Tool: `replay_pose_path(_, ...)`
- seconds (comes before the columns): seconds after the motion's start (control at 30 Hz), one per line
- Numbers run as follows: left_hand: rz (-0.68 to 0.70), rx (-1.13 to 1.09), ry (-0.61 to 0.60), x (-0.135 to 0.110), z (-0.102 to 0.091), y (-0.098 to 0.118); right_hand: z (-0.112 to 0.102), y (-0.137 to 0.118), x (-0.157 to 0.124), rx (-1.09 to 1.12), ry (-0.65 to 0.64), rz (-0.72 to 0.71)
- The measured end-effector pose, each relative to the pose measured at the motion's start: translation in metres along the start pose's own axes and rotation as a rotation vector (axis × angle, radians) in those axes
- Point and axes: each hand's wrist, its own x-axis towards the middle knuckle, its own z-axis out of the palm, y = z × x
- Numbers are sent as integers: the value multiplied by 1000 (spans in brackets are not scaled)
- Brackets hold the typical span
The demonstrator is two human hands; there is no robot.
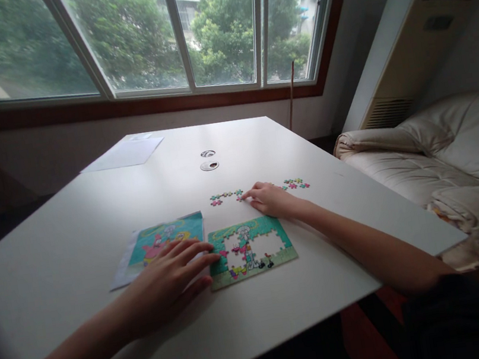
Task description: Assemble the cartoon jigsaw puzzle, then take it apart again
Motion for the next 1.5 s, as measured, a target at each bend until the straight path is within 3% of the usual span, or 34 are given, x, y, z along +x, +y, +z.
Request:
replay_pose_path(0.37,-6,10,2,1,0,0,-2,2,5,88,15,34)
replay_pose_path(0.6,5,1,29,0,0,0,-8,2,8,165,-124,130)
replay_pose_path(0.83,-2,0,15,1,0,1,-7,-6,5,260,-22,92)
replay_pose_path(1.1,-33,23,10,1,-4,3,-5,-28,2,742,-99,68)
replay_pose_path(1.23,-41,38,19,1,-3,3,-3,-46,-4,861,-131,91)
replay_pose_path(1.33,-51,40,16,2,-3,3,-1,-56,-7,837,-142,87)
replay_pose_path(1.5,-45,39,5,2,-3,3,0,-65,-8,595,-129,2)
